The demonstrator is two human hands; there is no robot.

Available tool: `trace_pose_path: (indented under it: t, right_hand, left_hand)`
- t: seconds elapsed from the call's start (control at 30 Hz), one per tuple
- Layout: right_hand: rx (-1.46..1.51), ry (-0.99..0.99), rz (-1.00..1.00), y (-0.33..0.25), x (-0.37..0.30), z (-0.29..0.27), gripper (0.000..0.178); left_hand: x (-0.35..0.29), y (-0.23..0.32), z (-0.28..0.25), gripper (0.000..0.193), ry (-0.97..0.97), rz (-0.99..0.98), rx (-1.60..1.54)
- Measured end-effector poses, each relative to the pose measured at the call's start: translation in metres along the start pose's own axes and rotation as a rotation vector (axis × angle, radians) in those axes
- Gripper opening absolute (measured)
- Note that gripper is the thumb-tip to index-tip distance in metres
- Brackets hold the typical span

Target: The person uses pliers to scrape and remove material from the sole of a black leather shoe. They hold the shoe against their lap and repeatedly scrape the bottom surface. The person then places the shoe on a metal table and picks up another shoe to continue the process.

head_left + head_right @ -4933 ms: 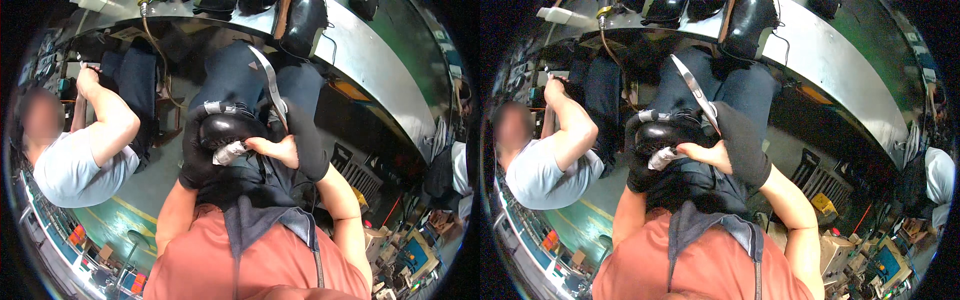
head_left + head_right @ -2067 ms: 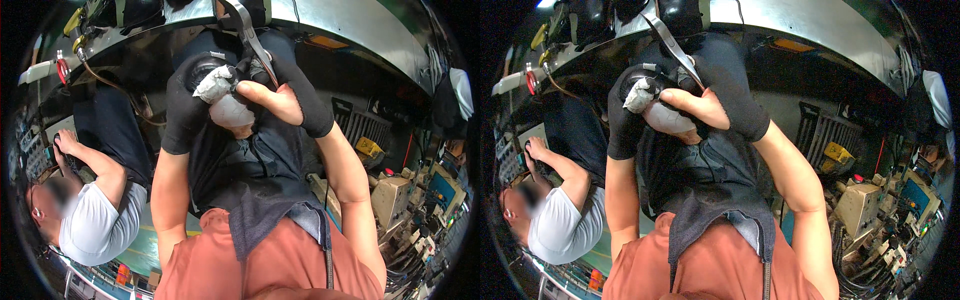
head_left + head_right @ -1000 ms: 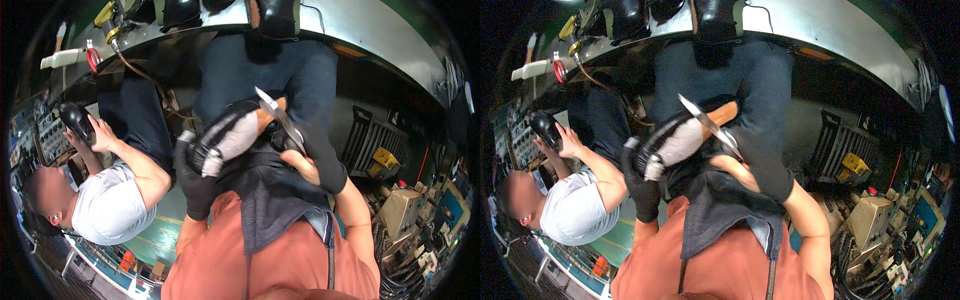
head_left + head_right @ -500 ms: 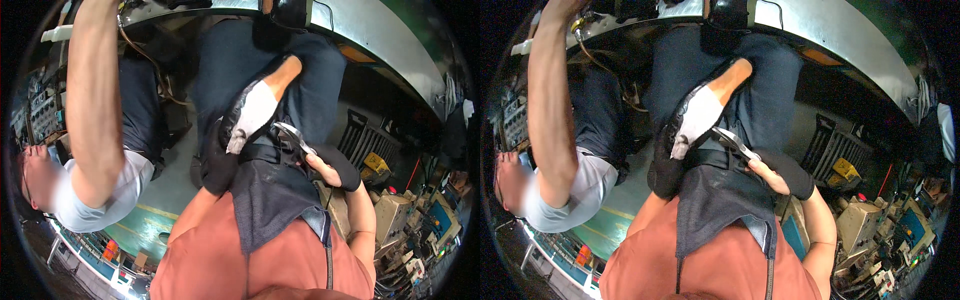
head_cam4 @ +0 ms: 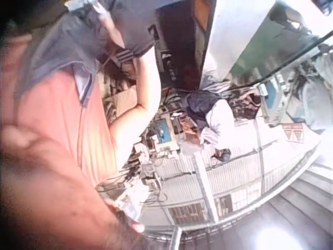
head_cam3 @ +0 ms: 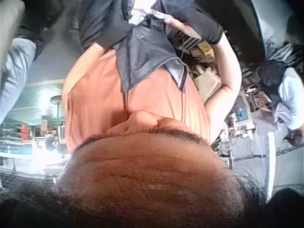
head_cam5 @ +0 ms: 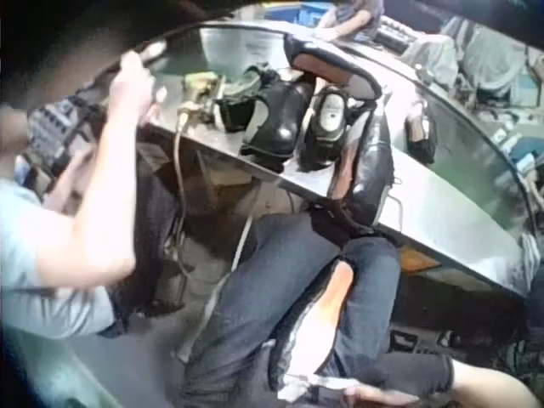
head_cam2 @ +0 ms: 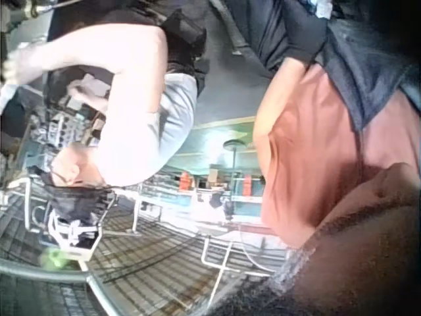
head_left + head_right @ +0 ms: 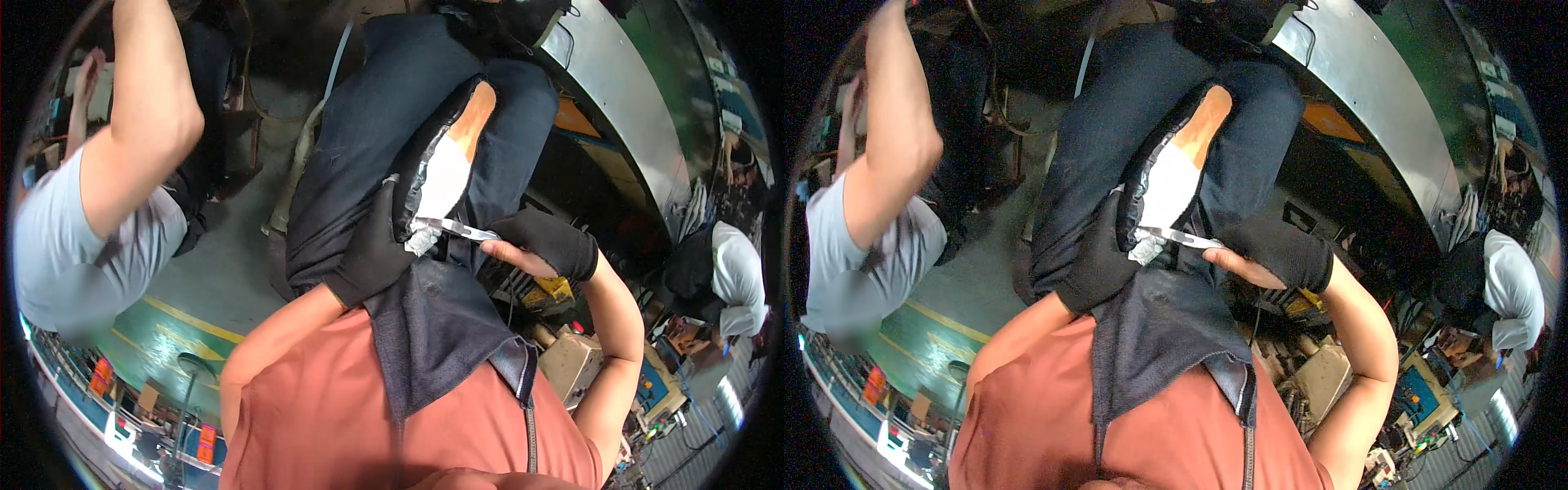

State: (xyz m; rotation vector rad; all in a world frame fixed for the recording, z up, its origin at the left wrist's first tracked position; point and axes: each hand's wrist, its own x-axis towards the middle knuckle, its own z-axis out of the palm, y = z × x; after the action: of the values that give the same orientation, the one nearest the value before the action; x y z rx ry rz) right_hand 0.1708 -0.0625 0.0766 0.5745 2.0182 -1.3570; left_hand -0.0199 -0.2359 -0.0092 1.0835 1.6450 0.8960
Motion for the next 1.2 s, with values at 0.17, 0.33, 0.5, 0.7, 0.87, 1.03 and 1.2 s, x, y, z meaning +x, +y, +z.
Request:
trace_pose_path:
  t: [0.17,0.33,0.5,0.7,0.87,1.03,1.2]
  right_hand:
    - [-0.043,-0.028,-0.1,0.0,0.002,-0.001,0.04]
    - [-0.051,-0.099,-0.018,-0.004,0.004,-0.005,0.041]
    - [-0.122,-0.104,-0.086,-0.001,0.005,0.001,0.039]
    - [-0.29,0.103,-0.092,0.0,-0.003,0.01,0.033]
    - [-0.38,0.169,-0.172,0.018,0.002,0.017,0.033]
    - [-0.174,0.037,-0.128,0.025,0.002,0.019,0.036]
    - [0.127,-0.049,-0.088,0.01,0.007,0.007,0.035]
  left_hand:
    - [-0.006,-0.005,-0.002,0.096,-0.032,0.077,0.028]
    - [-0.006,-0.002,-0.003,0.105,-0.117,-0.078,-0.108]
    - [-0.011,-0.003,-0.001,0.106,-0.122,-0.076,-0.049]
    - [-0.01,0.005,-0.002,0.1,-0.111,-0.187,-0.121]
    - [-0.008,0.004,0.007,0.091,-0.077,-0.195,-0.182]
    - [-0.006,0.002,0.01,0.085,-0.065,-0.203,-0.045]
    - [-0.004,0.015,0.003,0.073,-0.135,-0.344,-0.098]
